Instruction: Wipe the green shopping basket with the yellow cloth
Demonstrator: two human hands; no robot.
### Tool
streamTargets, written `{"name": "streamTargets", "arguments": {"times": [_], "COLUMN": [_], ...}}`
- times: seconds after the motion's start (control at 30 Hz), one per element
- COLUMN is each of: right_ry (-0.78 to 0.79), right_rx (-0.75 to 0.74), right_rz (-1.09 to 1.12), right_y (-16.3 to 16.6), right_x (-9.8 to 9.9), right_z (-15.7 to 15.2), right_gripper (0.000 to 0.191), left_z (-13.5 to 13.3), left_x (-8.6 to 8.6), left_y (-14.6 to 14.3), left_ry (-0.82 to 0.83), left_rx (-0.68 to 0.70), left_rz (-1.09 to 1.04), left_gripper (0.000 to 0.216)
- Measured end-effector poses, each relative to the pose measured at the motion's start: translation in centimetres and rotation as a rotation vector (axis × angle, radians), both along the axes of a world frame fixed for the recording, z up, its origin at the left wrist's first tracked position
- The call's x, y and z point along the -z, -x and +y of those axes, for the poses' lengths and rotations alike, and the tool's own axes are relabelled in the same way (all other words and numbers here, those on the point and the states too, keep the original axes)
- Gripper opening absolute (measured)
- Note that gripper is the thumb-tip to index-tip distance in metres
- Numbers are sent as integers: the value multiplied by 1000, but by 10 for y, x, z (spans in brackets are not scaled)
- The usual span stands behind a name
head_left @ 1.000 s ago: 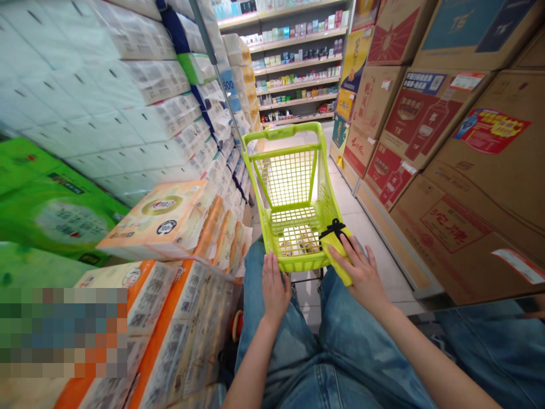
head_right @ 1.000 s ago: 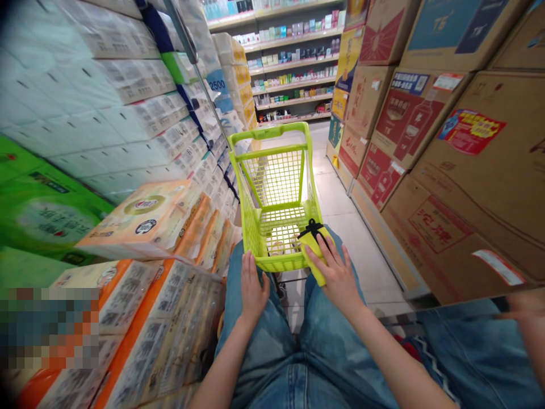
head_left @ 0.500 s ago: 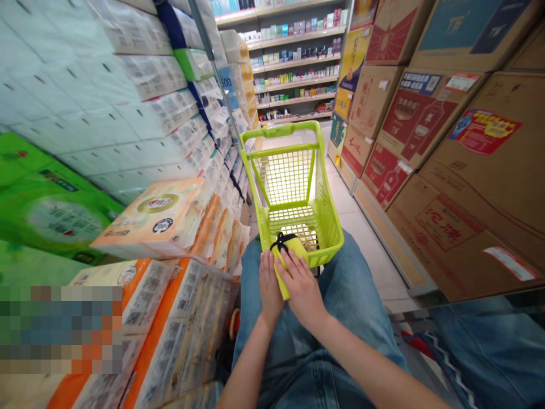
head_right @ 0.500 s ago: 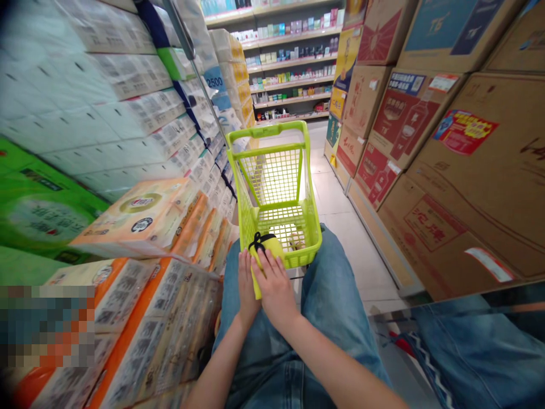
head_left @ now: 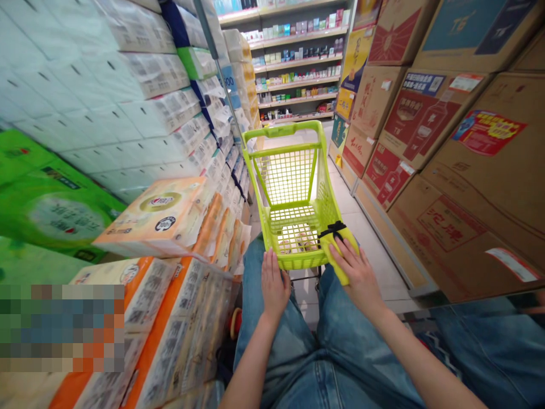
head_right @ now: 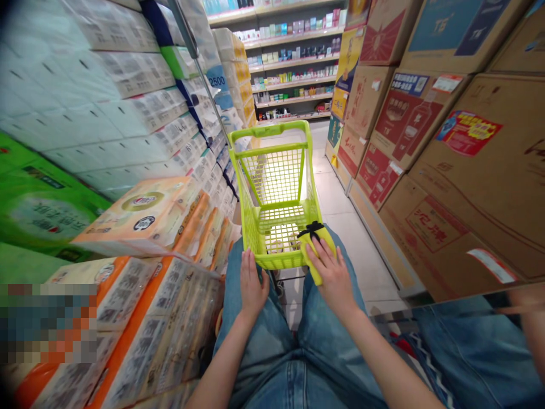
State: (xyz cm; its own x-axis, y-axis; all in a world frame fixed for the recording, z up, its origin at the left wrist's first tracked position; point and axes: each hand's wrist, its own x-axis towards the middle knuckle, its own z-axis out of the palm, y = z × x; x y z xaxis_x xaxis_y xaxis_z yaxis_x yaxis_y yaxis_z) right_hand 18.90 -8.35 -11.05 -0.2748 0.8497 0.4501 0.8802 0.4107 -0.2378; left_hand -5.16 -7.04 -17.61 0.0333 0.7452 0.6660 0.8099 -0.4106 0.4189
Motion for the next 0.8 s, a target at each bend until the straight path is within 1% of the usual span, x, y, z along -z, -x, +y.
{"name": "streamTargets", "arguments": {"times": [0.07, 0.17, 0.23, 0.3, 0.43, 0.53, 0.63, 0.73, 0.8], "right_ry": [-3, -14, -16, -11, -6, -3, -4, 7, 15], "right_rx": [28, 69, 96, 83, -20, -74, -114, -141, -127], "right_rz": [55, 130, 137, 112, 56, 39, 32, 11, -6], "right_y": [-9, 3, 25, 53, 110, 132, 128, 108, 93], "right_x": [1, 0, -2, -4, -6, -6, -7, -8, -8], "right_z": [1, -1, -4, -7, -7, -4, -2, -3, -5], "right_gripper": [87, 91, 94, 92, 76, 68, 68, 70, 75], "left_z": [0, 0, 0, 0, 0, -2, -2, -1, 0], "left_x": [0, 1, 2, 3, 5, 5, 4, 4, 4], "left_y": [0, 0, 1, 1, 5, 7, 7, 5, 3], "left_ry": [0, 7, 7, 8, 6, 11, 24, 8, -5], "left_rx": [5, 5, 10, 13, 29, 51, 45, 19, 9], "left_rz": [-6, -16, -31, -43, -48, -56, -60, -29, -14], "left_gripper": [72, 72, 72, 71, 69, 68, 70, 70, 69]}}
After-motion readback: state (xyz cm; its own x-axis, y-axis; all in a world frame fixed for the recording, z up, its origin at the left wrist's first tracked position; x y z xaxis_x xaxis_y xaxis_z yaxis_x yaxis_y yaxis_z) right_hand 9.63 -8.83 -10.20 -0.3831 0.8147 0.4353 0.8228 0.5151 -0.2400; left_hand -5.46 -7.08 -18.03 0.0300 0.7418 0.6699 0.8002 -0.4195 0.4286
